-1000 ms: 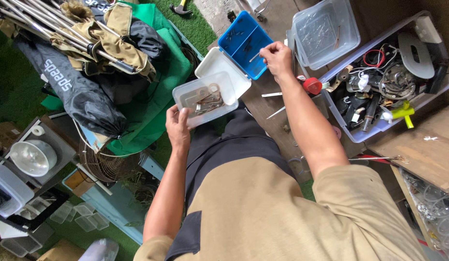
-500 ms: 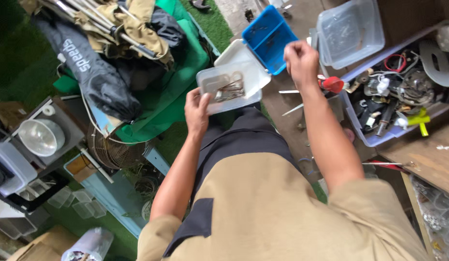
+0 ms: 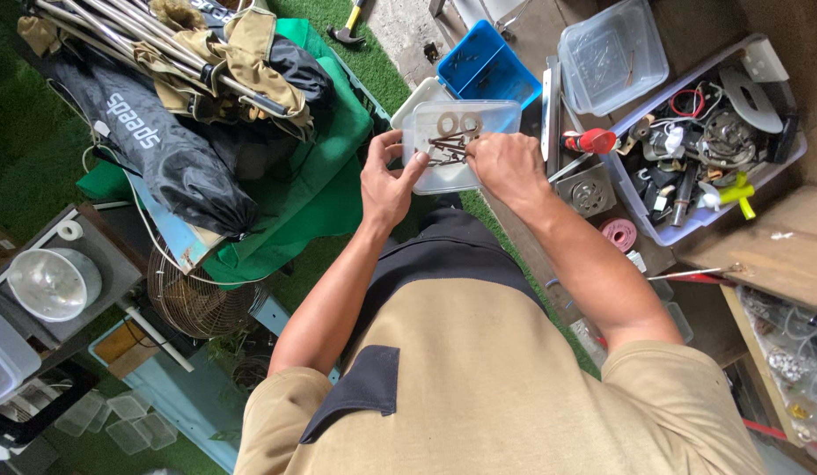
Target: The person sorts various metal hardware components including screws, nuts, and washers by hand from several plastic containers and cups into a larger clear bin.
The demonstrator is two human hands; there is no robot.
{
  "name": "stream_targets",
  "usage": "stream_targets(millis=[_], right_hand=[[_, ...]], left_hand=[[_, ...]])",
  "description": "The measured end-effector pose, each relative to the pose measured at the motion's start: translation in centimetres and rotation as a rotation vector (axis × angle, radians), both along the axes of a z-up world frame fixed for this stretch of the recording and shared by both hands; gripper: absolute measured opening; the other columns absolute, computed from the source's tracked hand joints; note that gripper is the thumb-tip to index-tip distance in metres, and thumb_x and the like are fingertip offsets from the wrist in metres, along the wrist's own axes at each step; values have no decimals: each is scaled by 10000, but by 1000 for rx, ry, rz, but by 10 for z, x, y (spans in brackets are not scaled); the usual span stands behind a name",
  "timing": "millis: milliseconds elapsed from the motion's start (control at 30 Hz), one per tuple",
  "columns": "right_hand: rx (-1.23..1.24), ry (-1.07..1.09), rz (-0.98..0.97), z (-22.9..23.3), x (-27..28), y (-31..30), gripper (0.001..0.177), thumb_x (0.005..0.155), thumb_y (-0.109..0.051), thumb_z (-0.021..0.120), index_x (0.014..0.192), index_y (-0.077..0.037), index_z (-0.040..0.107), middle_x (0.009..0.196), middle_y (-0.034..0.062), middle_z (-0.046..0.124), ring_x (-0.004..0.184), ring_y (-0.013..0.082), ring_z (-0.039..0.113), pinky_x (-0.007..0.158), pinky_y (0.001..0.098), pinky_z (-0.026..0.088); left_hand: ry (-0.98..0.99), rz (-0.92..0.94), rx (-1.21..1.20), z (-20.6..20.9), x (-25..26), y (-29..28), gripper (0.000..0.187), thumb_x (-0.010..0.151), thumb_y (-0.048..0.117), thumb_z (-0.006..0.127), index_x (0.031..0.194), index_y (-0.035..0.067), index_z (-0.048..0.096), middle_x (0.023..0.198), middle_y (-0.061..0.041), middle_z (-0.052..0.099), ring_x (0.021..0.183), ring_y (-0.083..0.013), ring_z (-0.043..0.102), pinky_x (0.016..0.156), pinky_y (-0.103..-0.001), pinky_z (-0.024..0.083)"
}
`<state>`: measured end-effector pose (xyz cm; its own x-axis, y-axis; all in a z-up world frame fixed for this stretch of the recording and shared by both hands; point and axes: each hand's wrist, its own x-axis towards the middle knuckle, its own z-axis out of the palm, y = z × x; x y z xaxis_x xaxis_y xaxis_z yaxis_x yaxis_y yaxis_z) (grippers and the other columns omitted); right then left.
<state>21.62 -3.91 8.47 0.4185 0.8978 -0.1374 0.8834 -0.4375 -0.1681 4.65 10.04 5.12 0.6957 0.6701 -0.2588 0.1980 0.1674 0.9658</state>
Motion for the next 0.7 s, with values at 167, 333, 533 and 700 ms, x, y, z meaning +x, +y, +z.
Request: stream_targets(millis=[167,333,533,700], right_hand=[[22,-36,-4,-16,-6,-4,145,883,-264,736,920,-134,790,880,108,748,736,343,733,653,476,583],[18,-14,67,-19,-12,-4,133,879,-257,744,896,-126,759,896,74,742,753,328,734,645,464,581],[156,155,131,6,-13,-6,113,885,-229,747,894,-117,738,887,66,721,792,316,723,669,454,575],[439,987,-308,8,-11,-31,82,924,-67,764,999,-40,743,911,112,736,747,224,712,686,356,544]], left_hand=[[41,-21,8,2,-2,-3,692,886,402,763,1384,-3,505,1160,-184,728,915,-221,787,745,-311,625],[66,-53,30,-2,-10,3,697,874,434,763,1362,-3,526,1123,-175,740,895,-194,783,736,-303,629],[-10,-26,50,-24,-16,10,603,934,389,769,1336,-18,579,1118,-181,759,948,-193,744,774,-319,606],[-68,35,-375,-29,-21,27,524,936,341,686,1303,-4,542,1122,-136,669,942,-208,719,680,-380,667]])
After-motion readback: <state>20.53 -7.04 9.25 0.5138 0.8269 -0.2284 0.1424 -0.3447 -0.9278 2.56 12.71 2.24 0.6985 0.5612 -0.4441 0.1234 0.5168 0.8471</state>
